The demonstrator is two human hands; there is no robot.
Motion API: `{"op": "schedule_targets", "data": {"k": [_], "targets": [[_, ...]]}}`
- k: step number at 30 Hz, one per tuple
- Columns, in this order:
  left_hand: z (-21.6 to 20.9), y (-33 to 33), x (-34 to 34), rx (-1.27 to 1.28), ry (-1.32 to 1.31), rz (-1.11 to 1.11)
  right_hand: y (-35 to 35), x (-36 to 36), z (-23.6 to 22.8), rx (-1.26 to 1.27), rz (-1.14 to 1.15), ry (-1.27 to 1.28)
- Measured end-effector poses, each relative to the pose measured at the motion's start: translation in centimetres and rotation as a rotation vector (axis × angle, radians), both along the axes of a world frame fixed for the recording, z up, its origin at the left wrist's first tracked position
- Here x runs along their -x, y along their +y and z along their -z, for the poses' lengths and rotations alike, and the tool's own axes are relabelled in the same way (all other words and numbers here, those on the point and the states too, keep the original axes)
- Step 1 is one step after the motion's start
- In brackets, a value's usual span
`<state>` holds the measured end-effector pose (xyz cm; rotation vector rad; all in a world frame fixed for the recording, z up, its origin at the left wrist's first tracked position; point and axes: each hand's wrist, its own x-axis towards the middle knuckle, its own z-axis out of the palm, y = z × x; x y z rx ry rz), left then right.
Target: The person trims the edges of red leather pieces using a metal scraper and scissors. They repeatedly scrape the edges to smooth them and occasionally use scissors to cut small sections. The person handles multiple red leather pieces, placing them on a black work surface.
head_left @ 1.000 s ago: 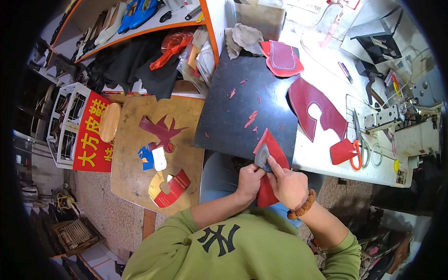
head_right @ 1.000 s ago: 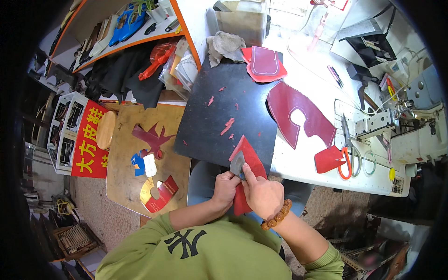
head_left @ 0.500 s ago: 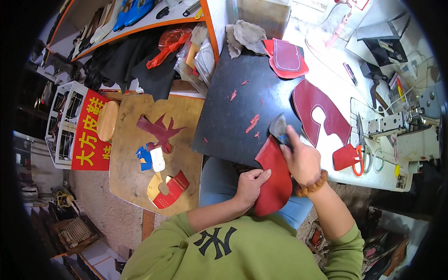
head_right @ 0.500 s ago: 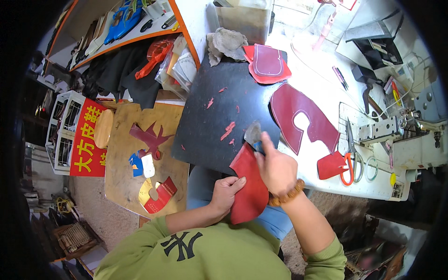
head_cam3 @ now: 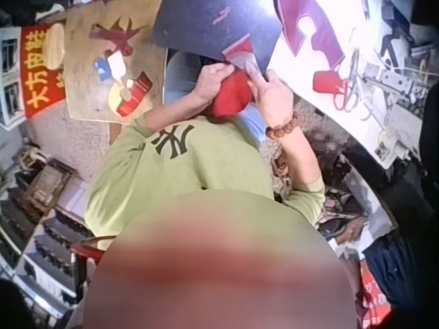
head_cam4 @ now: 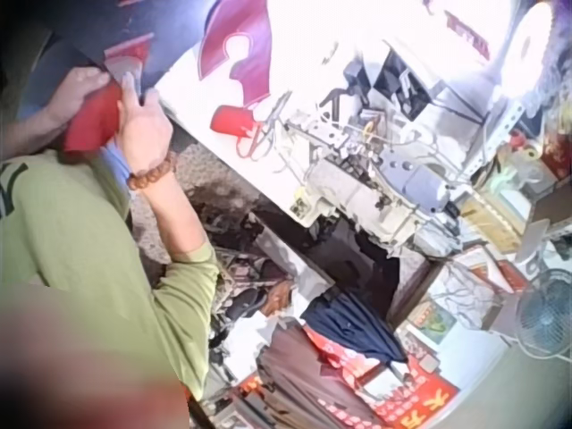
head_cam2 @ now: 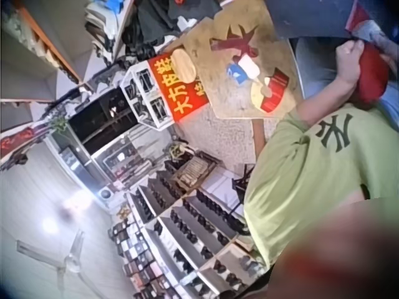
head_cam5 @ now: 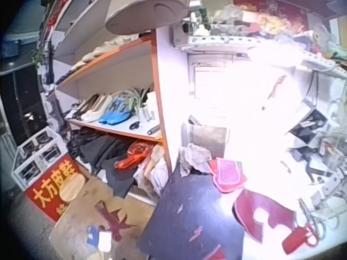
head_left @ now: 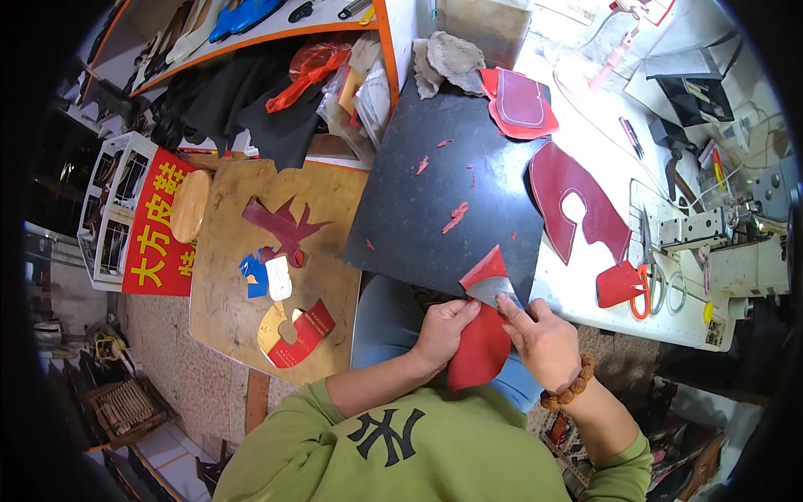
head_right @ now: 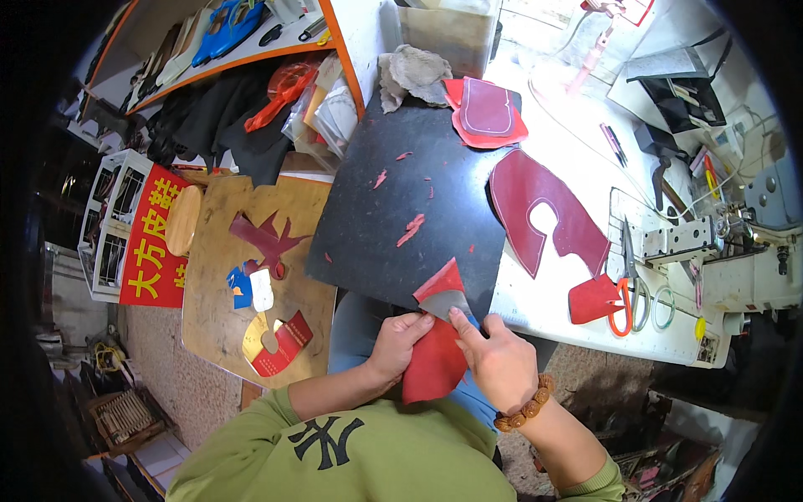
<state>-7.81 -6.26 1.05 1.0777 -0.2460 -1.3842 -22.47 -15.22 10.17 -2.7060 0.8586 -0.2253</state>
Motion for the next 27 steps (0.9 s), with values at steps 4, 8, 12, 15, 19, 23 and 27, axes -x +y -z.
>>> {"op": "schedule_targets", "data": {"k": [4,8,12,15,19,23,27], "targets": [[0.1,0.0,0.0,0.012,-0.034,-0.006,-0.1,-0.7,0.5,0.017,-0.030,0.047],[0.0,0.0,-0.2,0.010,-0.028,0.007,-0.4,-1.3,0.1,0.039,-0.039,0.099],[0.1,0.0,-0.2,0.001,-0.106,0.016,-0.5,-1.7,-0.2,0.031,-0.042,0.123],[0.5,0.0,-0.2,0.010,-0.126,0.026,-0.8,-2.2,0.1,0.020,-0.030,0.142],[0.6,0.0,0.0,0.011,-0.079,0.017,-2.1,-3.4,0.8,0.039,-0.004,0.110],[-0.2,-0.2,0.5,-0.015,0.035,-0.015,-2.7,-3.2,0.7,0.031,0.042,-0.002],[-1.3,-0.3,1.2,-0.002,0.122,-0.037,-1.1,-1.6,0.4,-0.013,0.077,0.006]]}}
